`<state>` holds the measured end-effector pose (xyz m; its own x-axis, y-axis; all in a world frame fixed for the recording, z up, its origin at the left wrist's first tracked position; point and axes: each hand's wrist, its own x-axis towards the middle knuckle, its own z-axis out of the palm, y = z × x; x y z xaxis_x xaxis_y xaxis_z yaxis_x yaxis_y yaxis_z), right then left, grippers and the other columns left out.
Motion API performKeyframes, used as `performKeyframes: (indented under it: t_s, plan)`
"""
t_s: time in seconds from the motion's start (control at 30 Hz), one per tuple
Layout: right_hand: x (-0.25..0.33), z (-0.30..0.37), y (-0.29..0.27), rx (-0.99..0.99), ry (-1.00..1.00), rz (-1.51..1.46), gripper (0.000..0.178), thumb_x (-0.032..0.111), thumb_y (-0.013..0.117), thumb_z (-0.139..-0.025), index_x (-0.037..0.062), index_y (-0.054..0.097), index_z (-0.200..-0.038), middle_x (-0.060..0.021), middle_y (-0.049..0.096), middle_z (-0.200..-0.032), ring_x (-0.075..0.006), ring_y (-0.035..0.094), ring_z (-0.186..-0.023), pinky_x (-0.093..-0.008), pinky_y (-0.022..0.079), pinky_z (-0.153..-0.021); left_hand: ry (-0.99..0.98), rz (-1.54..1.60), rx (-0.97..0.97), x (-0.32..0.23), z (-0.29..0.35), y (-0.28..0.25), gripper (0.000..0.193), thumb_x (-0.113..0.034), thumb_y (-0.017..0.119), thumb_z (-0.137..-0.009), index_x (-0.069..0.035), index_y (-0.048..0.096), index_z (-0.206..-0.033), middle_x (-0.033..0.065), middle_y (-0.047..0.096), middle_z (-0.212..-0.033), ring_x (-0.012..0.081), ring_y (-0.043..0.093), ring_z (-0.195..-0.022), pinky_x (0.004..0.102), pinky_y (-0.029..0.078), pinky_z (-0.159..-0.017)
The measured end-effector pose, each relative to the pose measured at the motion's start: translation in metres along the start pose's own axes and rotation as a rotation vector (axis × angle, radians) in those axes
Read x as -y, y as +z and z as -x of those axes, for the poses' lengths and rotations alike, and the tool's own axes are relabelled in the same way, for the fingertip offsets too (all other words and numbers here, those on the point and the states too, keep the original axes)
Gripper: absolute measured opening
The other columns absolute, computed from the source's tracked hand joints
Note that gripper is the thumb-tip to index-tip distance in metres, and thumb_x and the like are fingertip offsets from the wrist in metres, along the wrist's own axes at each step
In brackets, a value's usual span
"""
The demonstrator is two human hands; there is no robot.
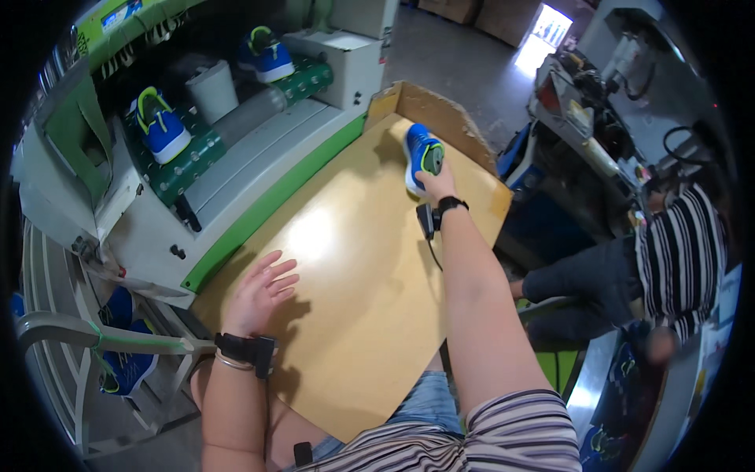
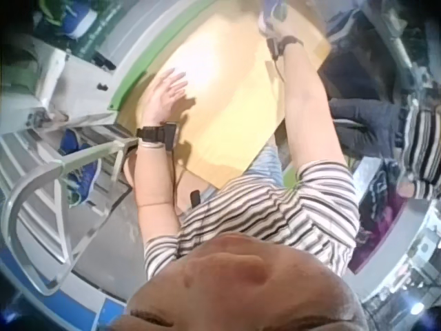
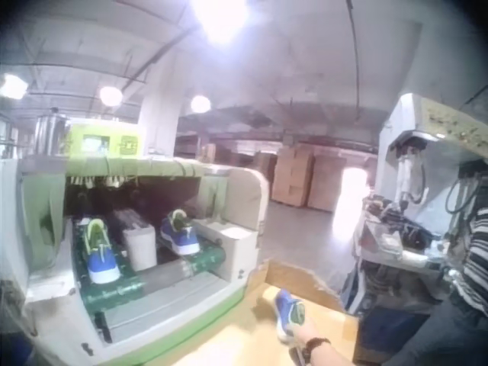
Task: Sorting and placing shoe uppers and components on a conveyor system for industrial manufacturing.
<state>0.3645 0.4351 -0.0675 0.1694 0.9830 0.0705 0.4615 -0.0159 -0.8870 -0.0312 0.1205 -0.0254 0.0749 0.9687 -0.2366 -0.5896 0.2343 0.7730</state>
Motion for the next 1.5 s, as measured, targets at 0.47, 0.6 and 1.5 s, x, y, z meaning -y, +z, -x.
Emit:
performKeyframes:
  t_s: [0.47, 0.6, 1.5]
  plan:
    - [0.058, 0.413, -0.012, 0.598, -0.398, 0.016, 0.084, 0.014, 0.071, -0.082, 0.0037, 0.029, -0.154, -0.024, 0.047, -0.138, -0.0399, 0.047, -0.127, -0.0447, 0.036, -0.112, 0.063, -0.852, -0.2, 0.057, 0.011, -0.014, 0.035, -0.024, 0.064, -0.097, -0.003, 0.057, -0.124, 0.0053, 0.055, -0.089, 0.014, 0.057, -0.079, 0.0301, 0.049, -0.074]
    - [0.054, 0.427, -0.01, 0.57, -0.388, -0.053, 0.082, 0.017, 0.069, -0.083, 0.0033, 0.029, -0.153, -0.0228, 0.044, -0.14, -0.0395, 0.042, -0.13, -0.0455, 0.033, -0.114, 0.181, -1.133, -0.189, 0.063, 0.01, -0.025, 0.043, -0.024, 0.064, -0.097, -0.001, 0.056, -0.132, 0.0095, 0.061, -0.099, 0.0163, 0.058, -0.085, 0.0306, 0.048, -0.076]
    - [0.049, 0.424, -0.014, 0.558, -0.483, -0.019, 0.078, 0.021, 0.069, -0.085, 0.0017, 0.031, -0.151, -0.022, 0.044, -0.139, -0.0371, 0.042, -0.132, -0.0426, 0.032, -0.115, 0.241, -1.072, -0.13, 0.079, 0.007, -0.027, 0.041, -0.027, 0.059, -0.1, -0.003, 0.06, -0.133, 0.017, 0.064, -0.116, 0.0226, 0.062, -0.095, 0.0336, 0.051, -0.081]
